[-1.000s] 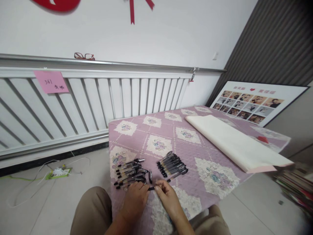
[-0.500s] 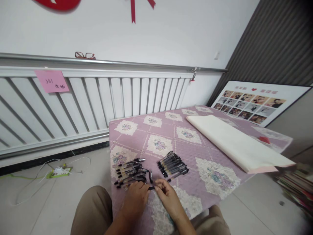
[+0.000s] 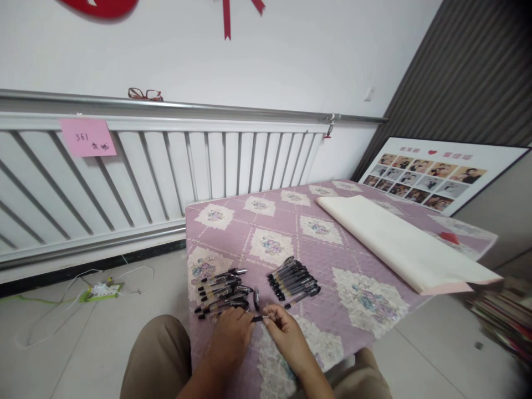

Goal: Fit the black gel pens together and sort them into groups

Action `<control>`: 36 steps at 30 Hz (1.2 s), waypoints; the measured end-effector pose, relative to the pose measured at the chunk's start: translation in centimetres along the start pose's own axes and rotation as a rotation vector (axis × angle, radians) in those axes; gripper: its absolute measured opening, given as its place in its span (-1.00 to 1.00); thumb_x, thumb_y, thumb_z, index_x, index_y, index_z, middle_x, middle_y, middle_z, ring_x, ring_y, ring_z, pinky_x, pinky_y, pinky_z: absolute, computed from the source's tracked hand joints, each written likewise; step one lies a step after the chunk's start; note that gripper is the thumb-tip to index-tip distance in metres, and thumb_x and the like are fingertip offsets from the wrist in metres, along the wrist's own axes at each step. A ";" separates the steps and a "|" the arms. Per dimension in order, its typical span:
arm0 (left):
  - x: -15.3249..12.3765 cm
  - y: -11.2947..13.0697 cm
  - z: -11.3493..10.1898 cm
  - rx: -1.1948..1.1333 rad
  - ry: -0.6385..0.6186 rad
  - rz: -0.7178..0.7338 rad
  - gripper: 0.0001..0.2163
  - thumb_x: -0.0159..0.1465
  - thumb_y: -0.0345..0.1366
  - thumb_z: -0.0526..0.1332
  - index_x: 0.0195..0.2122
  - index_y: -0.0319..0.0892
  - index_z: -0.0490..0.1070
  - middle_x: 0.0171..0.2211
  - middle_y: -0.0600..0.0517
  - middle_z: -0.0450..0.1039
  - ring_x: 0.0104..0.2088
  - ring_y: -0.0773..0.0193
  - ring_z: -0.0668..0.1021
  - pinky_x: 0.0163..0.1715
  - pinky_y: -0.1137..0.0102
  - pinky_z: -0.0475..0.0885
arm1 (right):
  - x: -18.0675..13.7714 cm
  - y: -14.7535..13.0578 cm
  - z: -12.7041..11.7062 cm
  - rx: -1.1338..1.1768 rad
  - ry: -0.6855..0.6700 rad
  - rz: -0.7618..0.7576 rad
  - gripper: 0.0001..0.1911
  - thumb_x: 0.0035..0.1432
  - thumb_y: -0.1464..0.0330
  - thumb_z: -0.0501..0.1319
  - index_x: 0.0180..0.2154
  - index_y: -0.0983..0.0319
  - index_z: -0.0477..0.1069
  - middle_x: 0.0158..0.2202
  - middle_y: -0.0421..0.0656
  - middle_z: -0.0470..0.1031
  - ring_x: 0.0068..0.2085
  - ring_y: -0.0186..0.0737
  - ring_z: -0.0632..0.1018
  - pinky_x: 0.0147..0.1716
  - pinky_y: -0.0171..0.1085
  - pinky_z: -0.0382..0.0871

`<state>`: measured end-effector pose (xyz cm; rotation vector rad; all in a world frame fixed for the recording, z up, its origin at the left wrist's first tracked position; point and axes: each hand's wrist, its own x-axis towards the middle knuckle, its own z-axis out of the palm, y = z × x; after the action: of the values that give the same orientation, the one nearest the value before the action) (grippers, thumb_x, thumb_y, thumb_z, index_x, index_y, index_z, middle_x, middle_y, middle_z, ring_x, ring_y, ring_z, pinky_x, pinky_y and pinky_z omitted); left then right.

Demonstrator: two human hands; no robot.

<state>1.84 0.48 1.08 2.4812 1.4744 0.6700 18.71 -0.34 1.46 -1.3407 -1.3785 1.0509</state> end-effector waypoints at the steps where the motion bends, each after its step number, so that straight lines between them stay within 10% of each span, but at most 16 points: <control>1: 0.0 0.0 0.0 -0.004 0.003 -0.001 -0.85 0.27 -0.40 0.13 -0.19 -0.09 0.44 -0.31 0.04 0.45 -0.26 0.19 0.45 -0.20 0.29 0.33 | 0.0 0.1 0.0 0.004 0.006 0.001 -0.75 0.05 0.22 0.19 -0.22 0.20 0.40 -0.42 -0.22 0.43 -0.36 -0.23 0.44 -0.34 -0.31 0.29; 7: 0.0 0.1 -0.2 -0.010 0.000 -0.001 -0.84 0.28 -0.40 0.12 -0.18 -0.09 0.44 -0.31 0.04 0.46 -0.26 0.20 0.46 -0.21 0.31 0.34 | 0.2 -0.6 0.2 -0.120 0.019 -0.010 -0.71 0.10 0.15 0.14 -0.54 0.20 0.31 -0.56 -0.28 0.30 -0.45 -0.28 0.34 -0.43 -0.34 0.21; 19: 0.0 0.2 -0.4 -0.049 0.017 -0.060 -0.83 0.27 -0.39 0.09 -0.19 -0.10 0.44 -0.31 0.03 0.46 -0.24 0.19 0.46 -0.18 0.28 0.35 | 0.2 0.4 -0.5 0.143 0.197 0.080 -0.65 0.00 0.05 0.22 -0.34 0.20 0.38 -0.52 -0.26 0.36 -0.48 -0.30 0.36 -0.47 -0.36 0.25; 36: -1.2 -1.9 -0.9 -0.044 0.228 -0.070 -0.82 0.25 -0.39 0.07 -0.21 -0.09 0.44 -0.30 0.01 0.43 -0.23 0.19 0.47 -0.20 0.30 0.38 | 0.5 1.0 1.3 -0.308 0.122 -0.108 -0.87 0.04 0.33 0.15 -0.39 0.17 0.47 -0.47 -0.19 0.49 -0.43 -0.23 0.47 -0.39 -0.30 0.31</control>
<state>-0.58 0.32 0.79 2.3724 1.5954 0.9885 17.69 0.26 0.28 -1.5059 -1.5455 0.6920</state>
